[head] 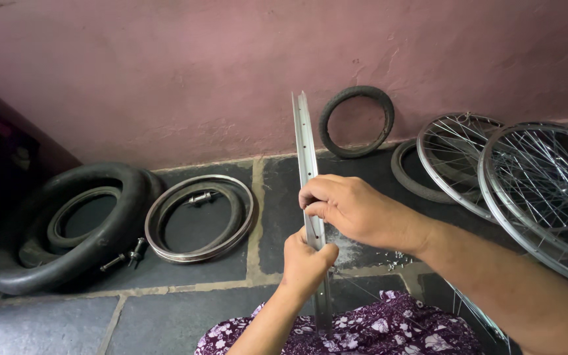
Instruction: The person inserts metal spokes into the holes of a bicycle rim and hub, threading them through and securing them by hand. The person works on one wheel at a time, adding multiple spokes in sequence.
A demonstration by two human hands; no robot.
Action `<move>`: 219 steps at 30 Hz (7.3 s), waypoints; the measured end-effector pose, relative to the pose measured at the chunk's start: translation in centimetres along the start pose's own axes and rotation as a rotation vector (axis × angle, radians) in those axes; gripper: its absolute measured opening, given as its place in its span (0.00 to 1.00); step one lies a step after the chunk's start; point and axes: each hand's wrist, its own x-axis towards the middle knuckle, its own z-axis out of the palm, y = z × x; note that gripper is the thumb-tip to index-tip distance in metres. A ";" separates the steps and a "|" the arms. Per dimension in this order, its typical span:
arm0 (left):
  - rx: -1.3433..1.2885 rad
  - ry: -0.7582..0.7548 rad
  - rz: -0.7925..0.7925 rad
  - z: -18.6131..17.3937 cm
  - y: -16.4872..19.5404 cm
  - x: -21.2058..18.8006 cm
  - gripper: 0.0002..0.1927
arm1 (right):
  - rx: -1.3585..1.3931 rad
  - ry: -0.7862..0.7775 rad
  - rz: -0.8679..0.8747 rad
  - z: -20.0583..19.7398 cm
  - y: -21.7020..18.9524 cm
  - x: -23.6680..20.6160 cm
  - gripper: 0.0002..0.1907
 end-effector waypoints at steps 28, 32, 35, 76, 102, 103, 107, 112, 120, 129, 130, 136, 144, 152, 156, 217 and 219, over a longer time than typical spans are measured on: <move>0.033 0.040 0.033 0.3 1.8 1.0 0.04 | 0.369 -0.255 0.156 -3.3 0.1 2.8 0.06; 0.041 0.038 0.047 0.2 2.0 1.0 0.04 | 0.286 -0.259 0.143 -3.3 0.3 2.9 0.06; 0.032 0.026 0.038 0.0 2.2 1.0 0.03 | 0.222 -0.235 0.118 -3.1 0.0 2.9 0.06; -0.011 0.017 0.012 -0.4 2.5 0.9 0.03 | -0.549 -0.163 -0.446 -3.7 -2.6 3.6 0.09; 0.017 0.035 0.015 1.7 1.2 1.6 0.01 | -0.485 -0.067 -0.474 -4.7 -0.4 2.6 0.12; 0.046 0.038 0.036 1.8 0.8 1.7 0.02 | -0.498 -0.048 -0.461 -4.4 -0.1 2.5 0.15; 0.099 0.022 0.064 1.9 -0.4 2.0 0.03 | -0.538 0.046 -0.392 -3.7 2.4 0.3 0.18; -0.013 -0.006 0.032 1.2 -1.0 2.0 0.05 | -0.275 -0.124 0.121 -0.4 7.8 -8.8 0.13; 0.098 0.125 -0.011 -1.3 2.3 3.3 0.01 | -0.123 -0.741 0.913 11.3 19.6 -21.2 0.13; 0.022 -0.007 0.012 -1.2 8.2 6.4 0.01 | -0.286 -0.327 0.821 11.8 24.3 -20.7 0.28; 0.003 -0.030 0.017 -0.9 8.3 6.3 0.02 | -0.269 -0.266 0.800 12.0 24.3 -20.3 0.22; 0.034 0.024 -0.023 0.8 7.2 5.7 0.03 | -0.298 0.373 0.198 14.1 22.8 -16.6 0.10; 0.116 0.044 -0.025 1.4 5.7 5.0 0.02 | -0.430 0.543 -0.054 14.6 19.4 -13.8 0.10; 0.169 0.034 -0.011 0.6 5.2 6.1 0.05 | -0.451 0.511 0.016 16.1 20.7 -12.9 0.07; 0.115 0.007 0.007 0.3 5.6 9.0 0.05 | -0.293 0.373 0.175 16.4 22.1 -12.4 0.05; 0.059 0.033 -0.014 0.6 4.9 10.2 0.04 | -0.814 0.632 -0.122 14.1 25.0 -11.1 0.07; 0.077 0.037 -0.023 0.6 5.0 10.4 0.04 | -0.803 0.626 -0.084 13.9 25.2 -11.1 0.07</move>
